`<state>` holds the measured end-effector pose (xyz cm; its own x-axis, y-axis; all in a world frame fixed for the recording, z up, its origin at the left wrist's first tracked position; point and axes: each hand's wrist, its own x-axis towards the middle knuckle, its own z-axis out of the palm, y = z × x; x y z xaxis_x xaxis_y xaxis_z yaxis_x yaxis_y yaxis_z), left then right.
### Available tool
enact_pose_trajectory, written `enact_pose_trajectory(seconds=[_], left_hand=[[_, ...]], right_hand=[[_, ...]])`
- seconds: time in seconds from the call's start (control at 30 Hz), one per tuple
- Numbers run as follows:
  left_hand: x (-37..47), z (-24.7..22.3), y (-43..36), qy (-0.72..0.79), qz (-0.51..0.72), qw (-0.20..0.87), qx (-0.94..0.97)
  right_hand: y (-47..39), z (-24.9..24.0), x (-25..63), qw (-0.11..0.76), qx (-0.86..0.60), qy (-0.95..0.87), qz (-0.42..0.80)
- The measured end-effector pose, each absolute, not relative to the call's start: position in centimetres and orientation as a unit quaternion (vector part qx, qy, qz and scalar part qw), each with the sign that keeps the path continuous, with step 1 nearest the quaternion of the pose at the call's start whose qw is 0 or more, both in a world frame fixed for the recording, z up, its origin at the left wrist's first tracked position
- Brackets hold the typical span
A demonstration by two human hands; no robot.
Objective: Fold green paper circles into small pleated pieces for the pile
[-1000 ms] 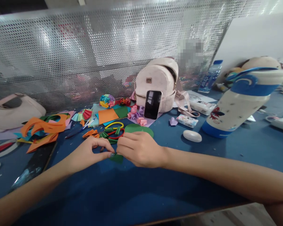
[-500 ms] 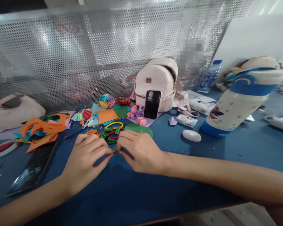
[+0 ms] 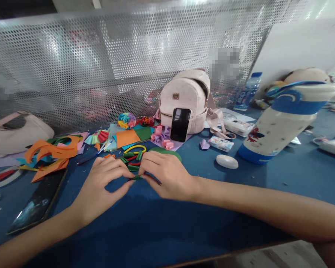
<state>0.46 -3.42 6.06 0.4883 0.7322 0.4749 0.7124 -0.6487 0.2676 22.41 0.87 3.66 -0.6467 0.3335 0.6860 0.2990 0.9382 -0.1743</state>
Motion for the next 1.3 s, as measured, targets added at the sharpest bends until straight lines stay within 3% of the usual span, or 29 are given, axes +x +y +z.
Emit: enact_pose_trajectory(seconds=[0.2, 0.43, 0.63, 0.83, 1.07, 1.3], left_hand=[[0.5, 5.7, -3.0, 0.433, 0.304, 0.11, 0.841], [0.4, 5.1, -3.0, 0.398, 0.317, 0.023, 0.861], [0.1, 4.4, -1.8, 0.451, 0.301, 0.279, 0.792], [-0.2, 3.5, -0.7, 0.465, 0.306, 0.378, 0.74], [-0.2, 3.3, -0.4, 0.468, 0.372, 0.426, 0.679], [-0.5, 3.0, -0.2, 0.481, 0.359, 0.4, 0.693]], right_hand=[[0.8, 3.7, 22.5, 0.368, -0.158, -0.915, -0.044], [1.0, 3.9, 22.6, 0.355, -0.179, -0.918, -0.017], [1.6, 3.4, 23.0, 0.377, -0.127, -0.909, -0.125], [1.9, 3.0, 23.1, 0.358, -0.106, -0.907, -0.192], [1.8, 2.8, 22.9, 0.343, -0.099, -0.919, -0.169], [2.7, 2.7, 23.2, 0.394, -0.11, -0.912, -0.027]])
